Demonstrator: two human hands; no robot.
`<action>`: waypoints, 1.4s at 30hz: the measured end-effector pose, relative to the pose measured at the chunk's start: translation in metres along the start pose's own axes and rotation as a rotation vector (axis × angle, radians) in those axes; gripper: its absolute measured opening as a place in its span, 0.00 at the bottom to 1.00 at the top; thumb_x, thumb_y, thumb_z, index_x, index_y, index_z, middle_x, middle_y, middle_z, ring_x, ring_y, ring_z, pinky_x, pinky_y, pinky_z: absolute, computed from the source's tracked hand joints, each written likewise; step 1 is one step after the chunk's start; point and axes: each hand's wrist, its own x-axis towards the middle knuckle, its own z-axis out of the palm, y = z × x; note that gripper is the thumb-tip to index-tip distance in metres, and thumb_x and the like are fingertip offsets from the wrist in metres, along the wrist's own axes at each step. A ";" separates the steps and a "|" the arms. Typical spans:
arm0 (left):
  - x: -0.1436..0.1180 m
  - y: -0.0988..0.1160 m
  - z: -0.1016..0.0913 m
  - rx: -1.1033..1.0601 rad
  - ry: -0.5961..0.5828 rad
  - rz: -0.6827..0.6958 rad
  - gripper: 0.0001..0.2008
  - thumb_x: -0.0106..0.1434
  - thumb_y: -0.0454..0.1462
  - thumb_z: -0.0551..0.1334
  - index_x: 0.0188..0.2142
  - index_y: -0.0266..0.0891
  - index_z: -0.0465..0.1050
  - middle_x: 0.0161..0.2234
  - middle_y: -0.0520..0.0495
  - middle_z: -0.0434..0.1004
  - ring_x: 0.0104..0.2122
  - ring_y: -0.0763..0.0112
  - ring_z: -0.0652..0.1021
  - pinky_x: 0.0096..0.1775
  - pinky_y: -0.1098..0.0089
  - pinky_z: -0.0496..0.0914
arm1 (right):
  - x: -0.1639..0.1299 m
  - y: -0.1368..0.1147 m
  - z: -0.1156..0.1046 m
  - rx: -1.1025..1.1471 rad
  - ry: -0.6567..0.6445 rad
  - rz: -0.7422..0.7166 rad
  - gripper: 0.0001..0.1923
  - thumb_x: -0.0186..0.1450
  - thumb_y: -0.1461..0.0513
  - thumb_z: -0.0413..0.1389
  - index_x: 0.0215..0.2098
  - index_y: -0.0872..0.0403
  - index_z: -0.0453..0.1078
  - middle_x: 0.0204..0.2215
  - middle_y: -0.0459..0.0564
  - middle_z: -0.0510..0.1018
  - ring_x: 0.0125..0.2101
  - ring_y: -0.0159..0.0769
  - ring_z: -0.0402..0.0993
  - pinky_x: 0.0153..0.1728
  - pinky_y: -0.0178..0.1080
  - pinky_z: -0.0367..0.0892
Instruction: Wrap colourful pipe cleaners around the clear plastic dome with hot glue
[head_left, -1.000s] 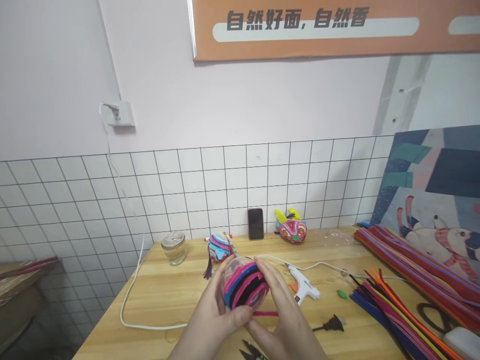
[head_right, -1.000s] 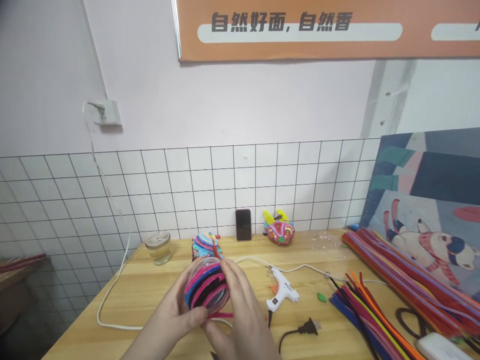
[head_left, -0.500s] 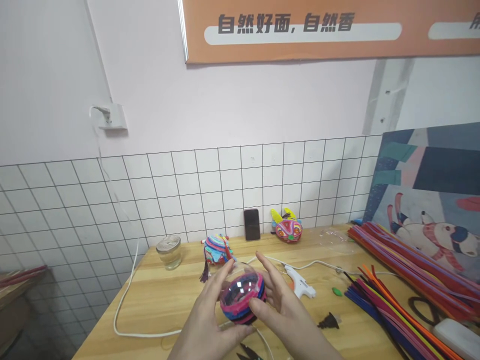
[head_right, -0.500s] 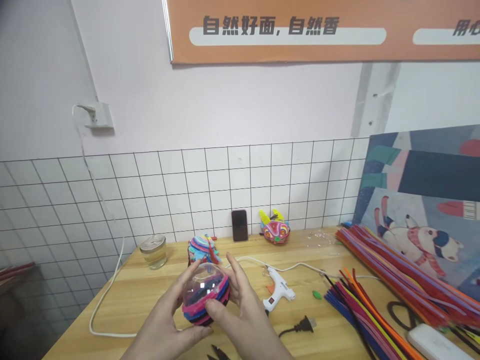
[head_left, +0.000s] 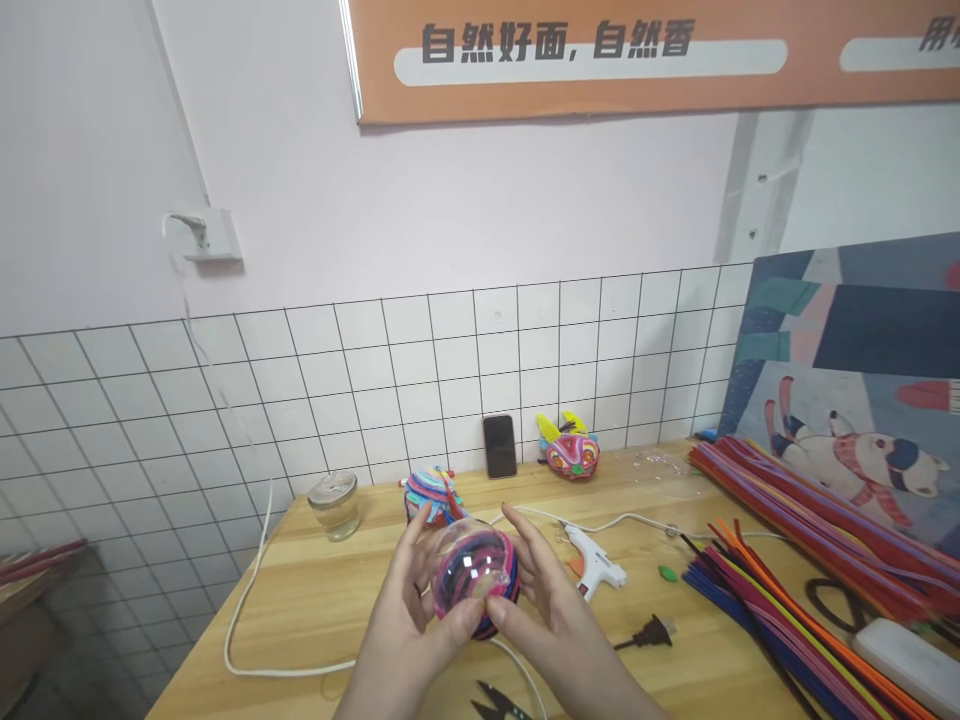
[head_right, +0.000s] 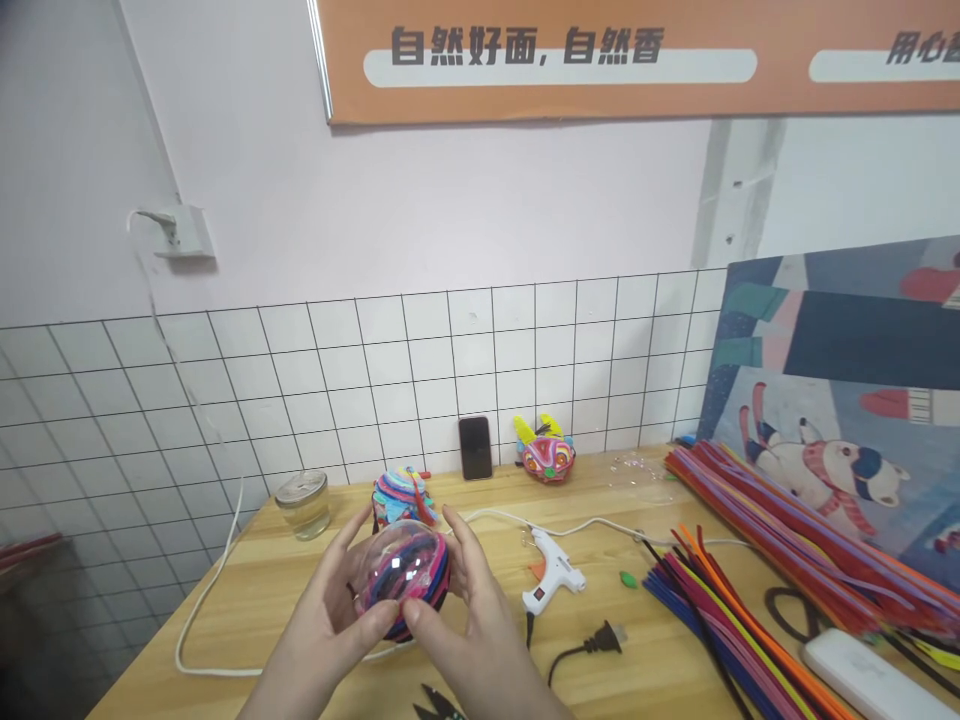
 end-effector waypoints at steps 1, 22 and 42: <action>0.000 -0.001 0.000 -0.004 0.003 0.008 0.50 0.46 0.47 0.72 0.63 0.43 0.48 0.52 0.35 0.73 0.52 0.49 0.73 0.51 0.58 0.68 | -0.001 0.000 0.001 0.001 0.012 -0.008 0.36 0.61 0.54 0.58 0.63 0.50 0.49 0.56 0.59 0.70 0.56 0.45 0.66 0.56 0.50 0.61; -0.003 0.033 -0.019 0.119 -0.088 -0.065 0.48 0.49 0.40 0.72 0.64 0.43 0.47 0.57 0.38 0.69 0.55 0.51 0.70 0.54 0.57 0.65 | -0.004 -0.019 -0.017 -0.180 -0.211 -0.065 0.39 0.64 0.52 0.57 0.66 0.43 0.41 0.65 0.55 0.56 0.63 0.41 0.53 0.61 0.54 0.49; -0.004 0.066 -0.051 0.148 0.275 0.114 0.40 0.55 0.42 0.68 0.63 0.43 0.52 0.54 0.42 0.72 0.53 0.59 0.72 0.53 0.62 0.67 | -0.018 -0.002 -0.026 -0.432 -0.145 0.062 0.22 0.66 0.56 0.52 0.57 0.49 0.58 0.52 0.56 0.72 0.50 0.41 0.71 0.52 0.49 0.65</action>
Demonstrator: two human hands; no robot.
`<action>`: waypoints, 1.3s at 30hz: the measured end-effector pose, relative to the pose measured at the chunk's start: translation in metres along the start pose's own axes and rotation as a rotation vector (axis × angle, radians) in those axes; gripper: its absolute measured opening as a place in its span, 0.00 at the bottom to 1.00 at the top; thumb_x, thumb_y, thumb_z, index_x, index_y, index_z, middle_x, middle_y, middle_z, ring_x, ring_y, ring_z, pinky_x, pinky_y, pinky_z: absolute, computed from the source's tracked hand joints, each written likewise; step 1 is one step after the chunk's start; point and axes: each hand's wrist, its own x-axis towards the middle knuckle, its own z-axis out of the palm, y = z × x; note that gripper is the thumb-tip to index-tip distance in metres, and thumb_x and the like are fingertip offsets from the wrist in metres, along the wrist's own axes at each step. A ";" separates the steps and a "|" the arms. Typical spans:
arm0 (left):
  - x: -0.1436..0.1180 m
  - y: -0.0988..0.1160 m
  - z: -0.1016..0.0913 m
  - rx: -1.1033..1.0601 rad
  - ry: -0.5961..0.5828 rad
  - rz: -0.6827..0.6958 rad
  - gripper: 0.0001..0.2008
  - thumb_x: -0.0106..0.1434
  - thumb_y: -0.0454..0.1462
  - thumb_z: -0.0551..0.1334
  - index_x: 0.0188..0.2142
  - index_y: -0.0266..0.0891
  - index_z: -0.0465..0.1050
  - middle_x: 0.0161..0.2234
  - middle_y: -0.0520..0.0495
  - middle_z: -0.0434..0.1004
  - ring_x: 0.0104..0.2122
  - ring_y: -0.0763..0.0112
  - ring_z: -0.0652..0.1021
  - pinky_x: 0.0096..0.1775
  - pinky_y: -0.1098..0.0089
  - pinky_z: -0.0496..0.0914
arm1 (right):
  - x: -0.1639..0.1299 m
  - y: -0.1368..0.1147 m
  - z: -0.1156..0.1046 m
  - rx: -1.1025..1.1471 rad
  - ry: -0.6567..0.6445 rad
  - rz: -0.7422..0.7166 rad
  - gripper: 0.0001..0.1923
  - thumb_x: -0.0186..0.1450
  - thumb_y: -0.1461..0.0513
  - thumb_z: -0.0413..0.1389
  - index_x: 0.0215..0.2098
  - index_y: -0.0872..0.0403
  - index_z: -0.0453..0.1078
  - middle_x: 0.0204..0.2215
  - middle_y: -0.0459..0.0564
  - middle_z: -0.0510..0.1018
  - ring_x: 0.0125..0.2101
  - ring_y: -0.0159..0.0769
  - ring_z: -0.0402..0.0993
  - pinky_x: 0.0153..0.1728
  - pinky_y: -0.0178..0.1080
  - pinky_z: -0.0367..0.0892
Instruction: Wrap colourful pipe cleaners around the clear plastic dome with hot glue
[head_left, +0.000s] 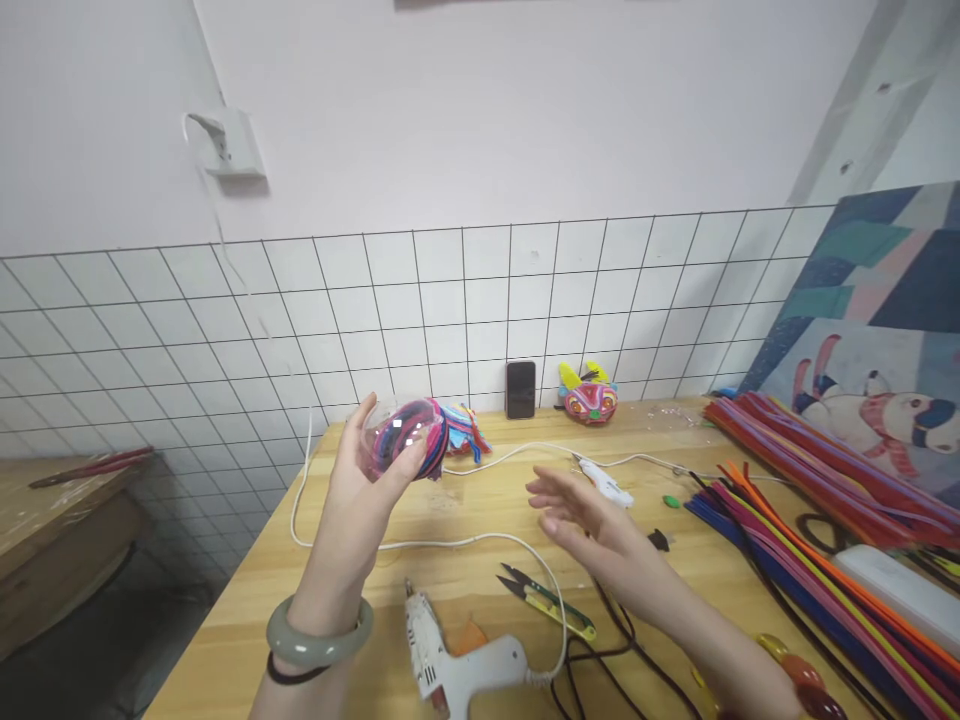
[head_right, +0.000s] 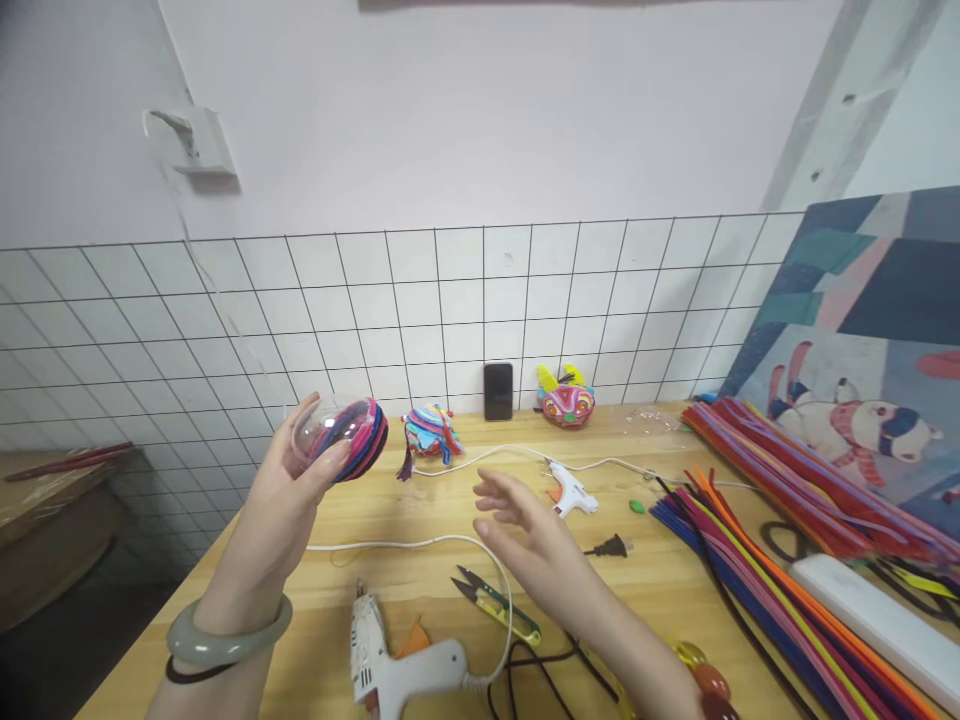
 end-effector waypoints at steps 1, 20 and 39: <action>0.000 0.000 0.000 0.005 0.000 0.005 0.40 0.55 0.42 0.68 0.63 0.43 0.52 0.54 0.42 0.72 0.53 0.59 0.72 0.53 0.62 0.67 | -0.006 0.006 0.000 -0.031 -0.019 0.014 0.22 0.65 0.56 0.54 0.56 0.50 0.60 0.51 0.56 0.73 0.49 0.42 0.71 0.52 0.49 0.65; 0.000 -0.002 -0.005 0.189 -0.002 0.077 0.44 0.53 0.45 0.69 0.64 0.43 0.50 0.57 0.40 0.68 0.55 0.57 0.70 0.57 0.56 0.62 | -0.043 0.022 0.068 -0.739 -0.546 -0.294 0.21 0.57 0.67 0.57 0.50 0.55 0.69 0.47 0.53 0.77 0.46 0.42 0.71 0.49 0.39 0.66; 0.001 -0.002 -0.007 0.253 -0.016 0.070 0.44 0.53 0.46 0.69 0.64 0.43 0.49 0.57 0.41 0.68 0.54 0.59 0.71 0.56 0.59 0.63 | -0.040 0.066 0.109 -0.900 -0.534 -0.246 0.26 0.50 0.51 0.68 0.45 0.50 0.72 0.34 0.55 0.78 0.35 0.52 0.75 0.34 0.46 0.70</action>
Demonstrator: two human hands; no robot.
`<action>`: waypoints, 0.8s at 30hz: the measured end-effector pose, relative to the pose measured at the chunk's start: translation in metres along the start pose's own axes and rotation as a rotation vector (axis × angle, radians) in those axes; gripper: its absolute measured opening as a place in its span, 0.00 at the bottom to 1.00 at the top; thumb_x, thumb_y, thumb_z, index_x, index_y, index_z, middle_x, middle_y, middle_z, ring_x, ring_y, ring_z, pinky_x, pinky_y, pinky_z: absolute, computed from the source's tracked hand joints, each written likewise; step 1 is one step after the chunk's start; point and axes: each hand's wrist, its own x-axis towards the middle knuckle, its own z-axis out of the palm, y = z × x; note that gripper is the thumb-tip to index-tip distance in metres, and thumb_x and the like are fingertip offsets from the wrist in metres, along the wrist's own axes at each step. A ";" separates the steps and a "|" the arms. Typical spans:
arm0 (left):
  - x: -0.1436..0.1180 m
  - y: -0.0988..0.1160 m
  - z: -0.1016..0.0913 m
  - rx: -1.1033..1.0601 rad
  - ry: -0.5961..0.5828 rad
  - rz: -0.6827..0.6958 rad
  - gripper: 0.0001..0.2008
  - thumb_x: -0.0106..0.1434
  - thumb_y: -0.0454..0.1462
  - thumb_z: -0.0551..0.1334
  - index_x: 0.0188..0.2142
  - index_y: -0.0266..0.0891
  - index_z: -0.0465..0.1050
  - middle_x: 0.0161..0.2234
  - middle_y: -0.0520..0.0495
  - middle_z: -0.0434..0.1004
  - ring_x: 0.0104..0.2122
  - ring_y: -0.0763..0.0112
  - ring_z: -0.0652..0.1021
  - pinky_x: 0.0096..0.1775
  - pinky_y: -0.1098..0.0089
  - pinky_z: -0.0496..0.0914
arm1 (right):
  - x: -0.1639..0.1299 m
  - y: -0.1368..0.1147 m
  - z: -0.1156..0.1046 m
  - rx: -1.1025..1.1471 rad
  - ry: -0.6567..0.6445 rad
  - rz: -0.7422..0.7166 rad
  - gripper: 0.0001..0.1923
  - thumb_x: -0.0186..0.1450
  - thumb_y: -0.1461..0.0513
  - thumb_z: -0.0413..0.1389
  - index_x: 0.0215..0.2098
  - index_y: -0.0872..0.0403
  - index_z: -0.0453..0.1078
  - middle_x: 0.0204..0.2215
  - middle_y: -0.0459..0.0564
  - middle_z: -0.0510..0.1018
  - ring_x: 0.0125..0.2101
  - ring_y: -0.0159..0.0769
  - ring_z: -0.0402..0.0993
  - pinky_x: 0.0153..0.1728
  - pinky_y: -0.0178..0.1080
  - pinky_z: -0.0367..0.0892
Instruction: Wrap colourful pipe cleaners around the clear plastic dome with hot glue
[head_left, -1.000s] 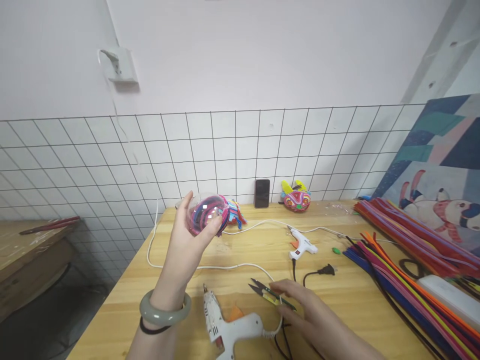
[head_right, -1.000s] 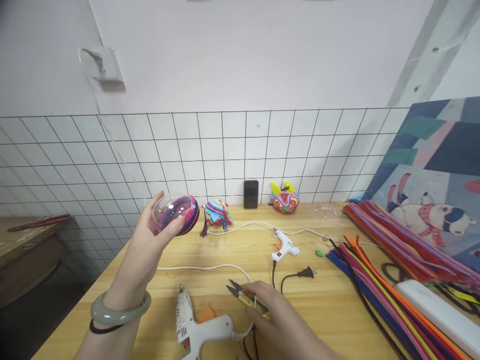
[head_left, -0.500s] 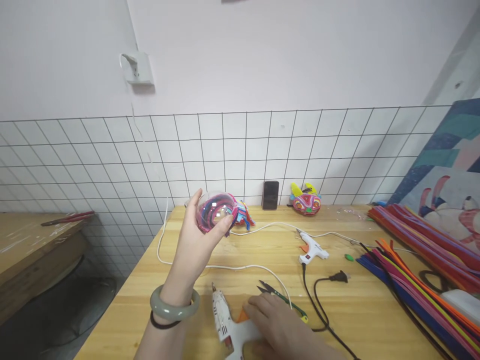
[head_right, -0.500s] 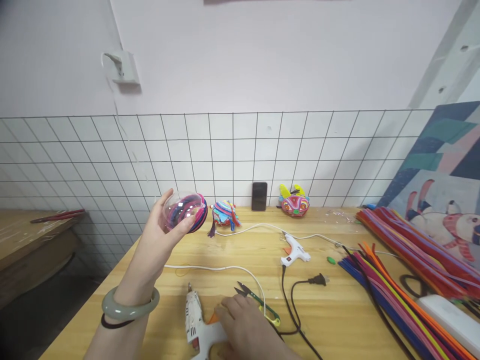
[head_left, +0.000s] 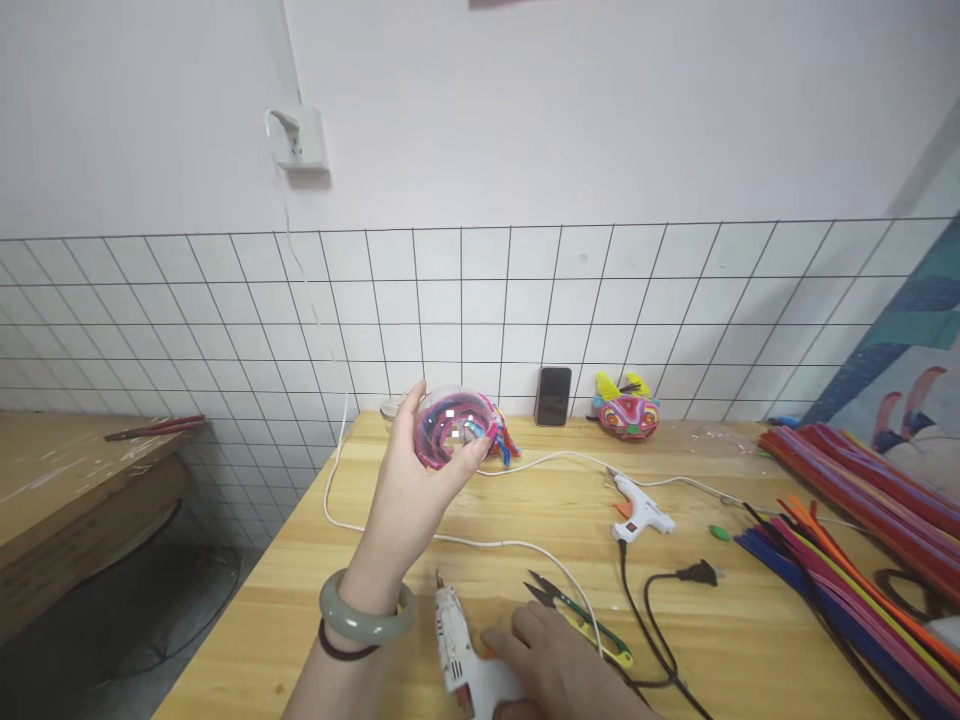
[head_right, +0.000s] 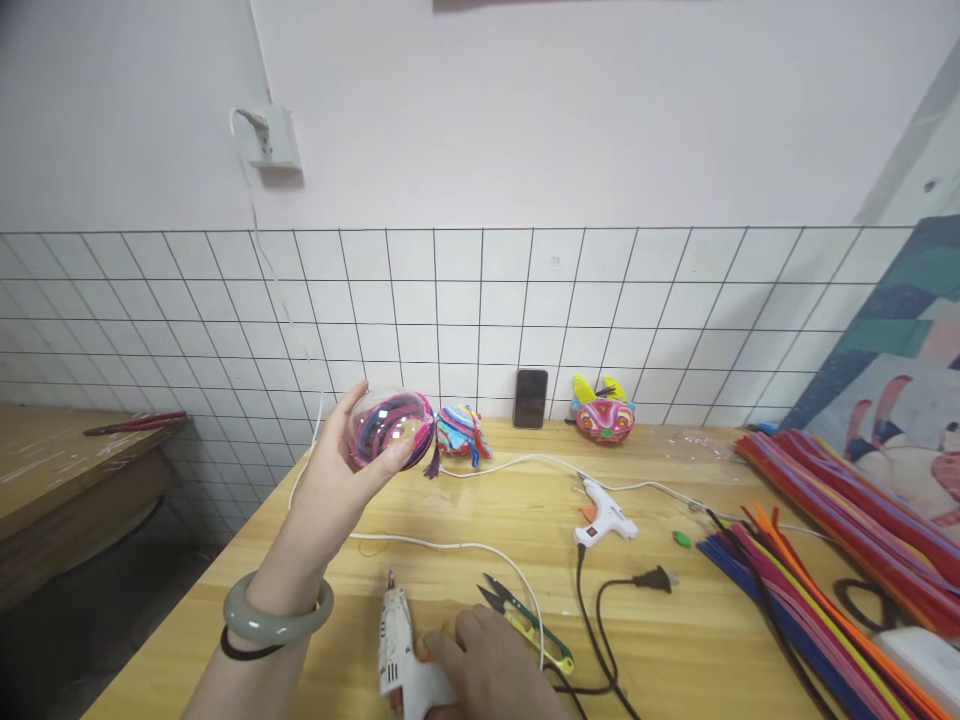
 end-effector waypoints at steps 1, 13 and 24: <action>0.000 0.000 0.000 0.004 0.002 -0.001 0.44 0.53 0.46 0.69 0.64 0.43 0.49 0.58 0.41 0.67 0.54 0.58 0.71 0.56 0.59 0.62 | -0.001 0.000 -0.003 0.030 0.001 0.007 0.26 0.50 0.52 0.68 0.45 0.50 0.72 0.34 0.55 0.78 0.35 0.52 0.75 0.35 0.47 0.70; 0.003 -0.001 0.001 0.028 0.064 -0.031 0.42 0.52 0.46 0.69 0.63 0.46 0.52 0.56 0.41 0.69 0.54 0.54 0.72 0.56 0.54 0.62 | -0.014 0.040 -0.063 1.077 0.406 0.408 0.22 0.68 0.47 0.40 0.29 0.50 0.66 0.24 0.49 0.76 0.27 0.41 0.74 0.31 0.41 0.69; 0.005 -0.007 0.002 0.043 0.057 -0.044 0.43 0.53 0.47 0.68 0.64 0.47 0.50 0.58 0.40 0.67 0.54 0.55 0.71 0.57 0.53 0.61 | -0.014 0.086 -0.052 1.138 0.488 0.571 0.18 0.64 0.47 0.46 0.26 0.50 0.62 0.20 0.48 0.75 0.21 0.39 0.72 0.25 0.40 0.66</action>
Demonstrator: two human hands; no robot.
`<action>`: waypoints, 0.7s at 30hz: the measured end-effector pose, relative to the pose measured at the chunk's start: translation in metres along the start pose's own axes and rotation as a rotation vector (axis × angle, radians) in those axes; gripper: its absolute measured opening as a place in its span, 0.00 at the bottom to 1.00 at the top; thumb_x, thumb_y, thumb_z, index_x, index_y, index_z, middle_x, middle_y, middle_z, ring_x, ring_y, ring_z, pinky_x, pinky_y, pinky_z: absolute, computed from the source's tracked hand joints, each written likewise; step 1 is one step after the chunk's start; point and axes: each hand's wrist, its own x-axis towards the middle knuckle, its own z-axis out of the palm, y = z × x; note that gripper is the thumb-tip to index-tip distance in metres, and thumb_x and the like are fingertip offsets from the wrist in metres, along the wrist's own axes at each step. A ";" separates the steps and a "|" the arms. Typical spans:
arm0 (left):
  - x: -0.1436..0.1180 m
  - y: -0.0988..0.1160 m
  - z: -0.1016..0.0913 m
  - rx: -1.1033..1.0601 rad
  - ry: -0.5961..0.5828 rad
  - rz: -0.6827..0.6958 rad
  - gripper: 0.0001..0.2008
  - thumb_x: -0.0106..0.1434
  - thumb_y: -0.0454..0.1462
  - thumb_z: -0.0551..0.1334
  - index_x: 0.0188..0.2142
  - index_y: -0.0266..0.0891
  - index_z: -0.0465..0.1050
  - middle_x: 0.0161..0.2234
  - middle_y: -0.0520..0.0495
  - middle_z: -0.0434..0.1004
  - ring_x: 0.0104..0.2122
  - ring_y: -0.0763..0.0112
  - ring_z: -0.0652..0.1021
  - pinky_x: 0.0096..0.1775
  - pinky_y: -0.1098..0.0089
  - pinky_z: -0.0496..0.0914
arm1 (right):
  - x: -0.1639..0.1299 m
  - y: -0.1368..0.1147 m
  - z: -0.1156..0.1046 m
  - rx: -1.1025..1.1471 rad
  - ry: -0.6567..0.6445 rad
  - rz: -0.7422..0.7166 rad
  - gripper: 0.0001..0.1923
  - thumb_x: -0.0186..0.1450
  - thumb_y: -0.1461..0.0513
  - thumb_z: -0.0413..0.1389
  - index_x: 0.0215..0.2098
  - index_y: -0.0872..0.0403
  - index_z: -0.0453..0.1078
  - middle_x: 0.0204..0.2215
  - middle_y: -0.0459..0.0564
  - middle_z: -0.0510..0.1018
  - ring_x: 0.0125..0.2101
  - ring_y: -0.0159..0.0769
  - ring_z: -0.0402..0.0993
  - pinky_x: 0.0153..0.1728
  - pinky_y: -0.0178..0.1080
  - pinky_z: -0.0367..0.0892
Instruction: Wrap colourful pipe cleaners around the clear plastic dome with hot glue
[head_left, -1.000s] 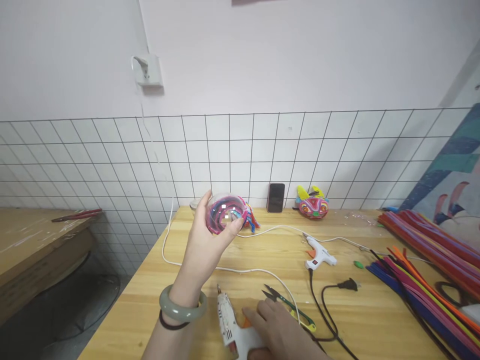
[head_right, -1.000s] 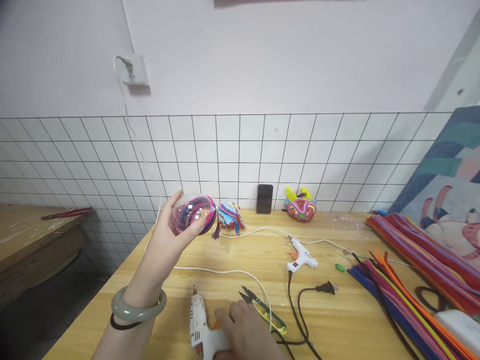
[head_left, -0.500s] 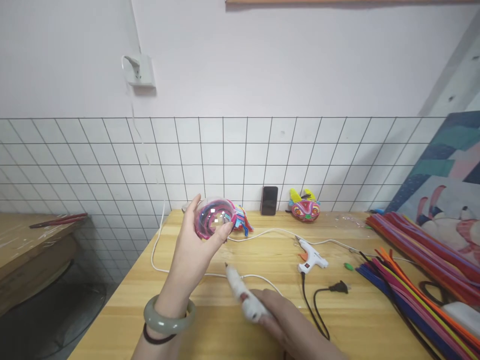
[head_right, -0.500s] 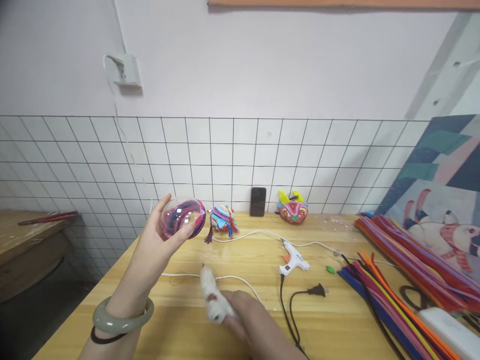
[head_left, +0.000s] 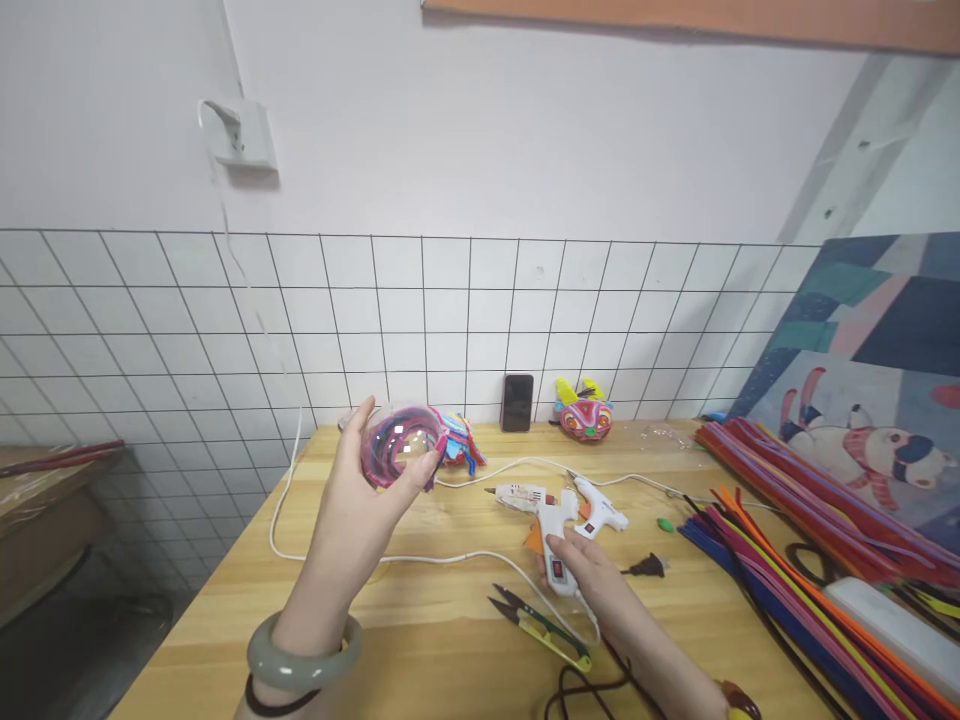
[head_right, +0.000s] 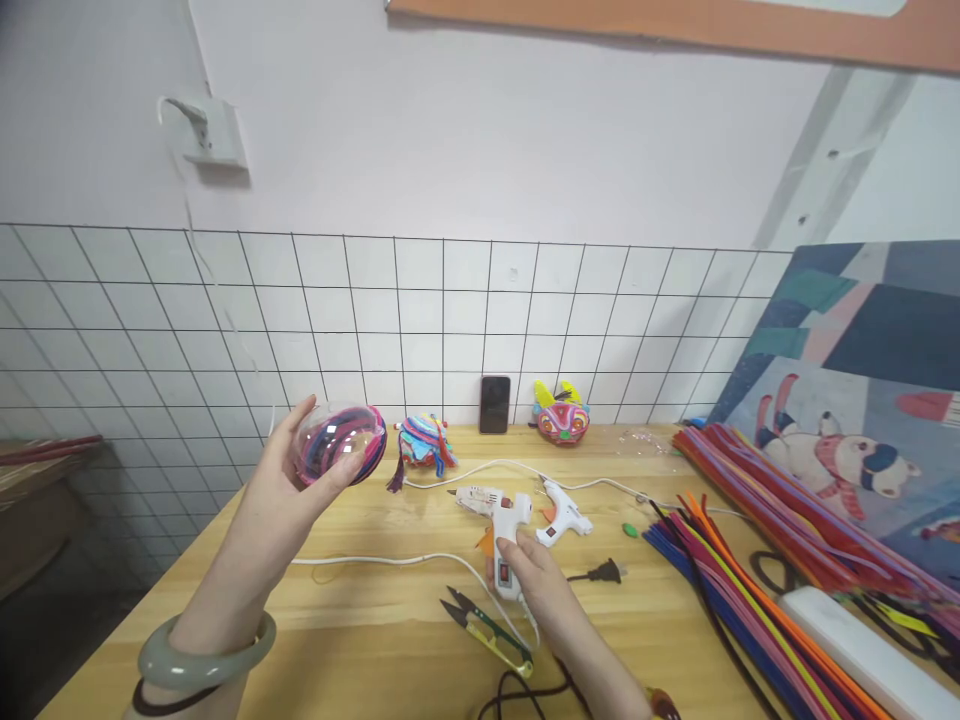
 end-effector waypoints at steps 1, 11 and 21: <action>0.000 0.000 0.000 0.001 0.001 -0.003 0.43 0.53 0.47 0.69 0.64 0.47 0.50 0.58 0.40 0.67 0.54 0.55 0.71 0.57 0.53 0.62 | 0.002 0.002 -0.003 -0.043 0.004 -0.011 0.17 0.63 0.48 0.46 0.26 0.50 0.62 0.20 0.47 0.74 0.20 0.38 0.71 0.25 0.40 0.66; 0.003 -0.002 0.002 0.026 0.010 -0.012 0.43 0.52 0.47 0.69 0.63 0.48 0.51 0.56 0.41 0.68 0.53 0.54 0.72 0.56 0.53 0.62 | 0.010 0.017 -0.022 -0.540 0.072 -0.167 0.17 0.64 0.53 0.47 0.43 0.54 0.69 0.36 0.54 0.79 0.39 0.47 0.74 0.41 0.43 0.65; 0.004 -0.003 0.005 0.106 0.019 -0.020 0.45 0.52 0.48 0.69 0.64 0.43 0.51 0.56 0.40 0.68 0.55 0.54 0.71 0.57 0.55 0.61 | 0.015 0.024 -0.019 -0.908 0.112 -0.289 0.17 0.68 0.58 0.44 0.42 0.58 0.71 0.30 0.56 0.78 0.33 0.46 0.75 0.35 0.42 0.67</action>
